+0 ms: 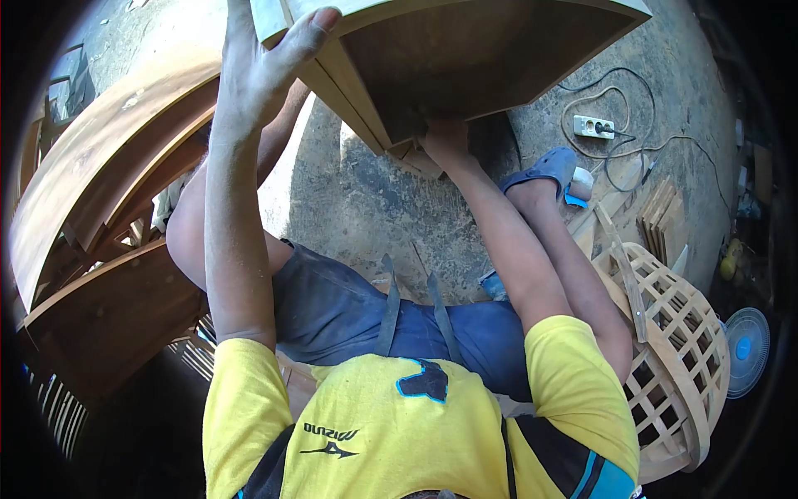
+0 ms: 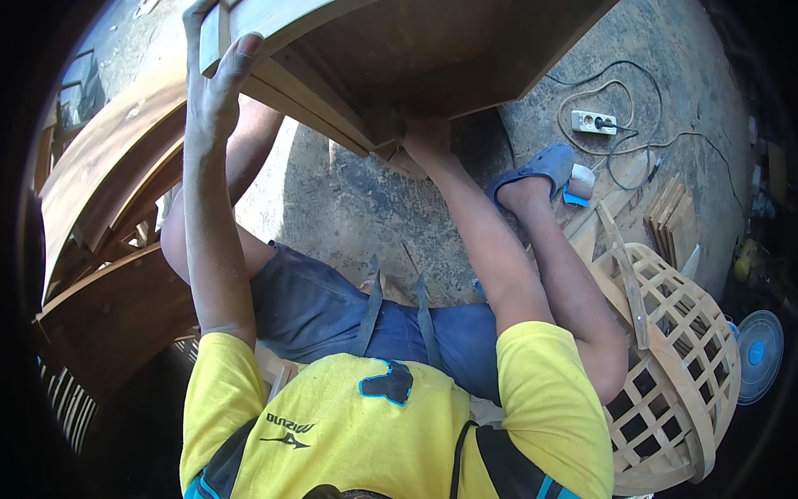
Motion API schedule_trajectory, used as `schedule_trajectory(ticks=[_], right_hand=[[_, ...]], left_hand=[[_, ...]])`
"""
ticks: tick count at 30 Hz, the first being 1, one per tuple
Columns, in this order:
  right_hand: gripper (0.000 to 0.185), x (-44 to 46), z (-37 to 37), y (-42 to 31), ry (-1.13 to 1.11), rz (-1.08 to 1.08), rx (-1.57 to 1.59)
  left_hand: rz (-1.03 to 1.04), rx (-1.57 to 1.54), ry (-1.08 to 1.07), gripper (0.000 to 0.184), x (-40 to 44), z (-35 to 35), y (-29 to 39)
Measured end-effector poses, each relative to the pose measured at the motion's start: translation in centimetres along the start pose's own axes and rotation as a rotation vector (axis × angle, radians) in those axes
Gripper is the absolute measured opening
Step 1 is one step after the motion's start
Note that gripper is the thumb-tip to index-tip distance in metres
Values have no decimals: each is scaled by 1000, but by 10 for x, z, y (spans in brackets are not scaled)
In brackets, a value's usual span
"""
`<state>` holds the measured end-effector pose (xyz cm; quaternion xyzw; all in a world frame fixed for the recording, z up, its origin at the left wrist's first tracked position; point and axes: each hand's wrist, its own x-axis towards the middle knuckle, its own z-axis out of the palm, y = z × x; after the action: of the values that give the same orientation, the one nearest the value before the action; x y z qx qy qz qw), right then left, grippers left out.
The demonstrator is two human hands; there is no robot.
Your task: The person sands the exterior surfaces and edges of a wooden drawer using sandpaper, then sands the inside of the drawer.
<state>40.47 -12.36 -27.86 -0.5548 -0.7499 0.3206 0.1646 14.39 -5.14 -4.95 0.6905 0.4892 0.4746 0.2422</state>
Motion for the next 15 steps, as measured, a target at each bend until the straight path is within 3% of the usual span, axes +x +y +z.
schedule_trajectory(ticks=[2,6,8,9,11,12,14,15], right_hand=[[33,-10,21,-13,164,-151,-204],[32,6,13,-4,82,-186,-215],[42,27,-4,-29,-436,126,-285],[42,16,8,-19,-437,133,-287],[23,-4,26,-6,116,-264,-180],[23,-11,19,-3,116,-283,-187],[20,-35,2,8,-71,-555,-250],[20,-33,-6,1,-80,-556,-250]], left_hand=[[30,-20,8,85,3,5,-1],[55,-41,11,86,-3,7,-6],[92,35,-30,86,-2,1,-1],[91,28,-33,86,-5,4,3],[11,-46,-2,87,-4,6,5],[125,-30,20,87,-1,9,-8],[40,-29,-4,84,0,5,2],[22,-64,3,83,0,8,5]])
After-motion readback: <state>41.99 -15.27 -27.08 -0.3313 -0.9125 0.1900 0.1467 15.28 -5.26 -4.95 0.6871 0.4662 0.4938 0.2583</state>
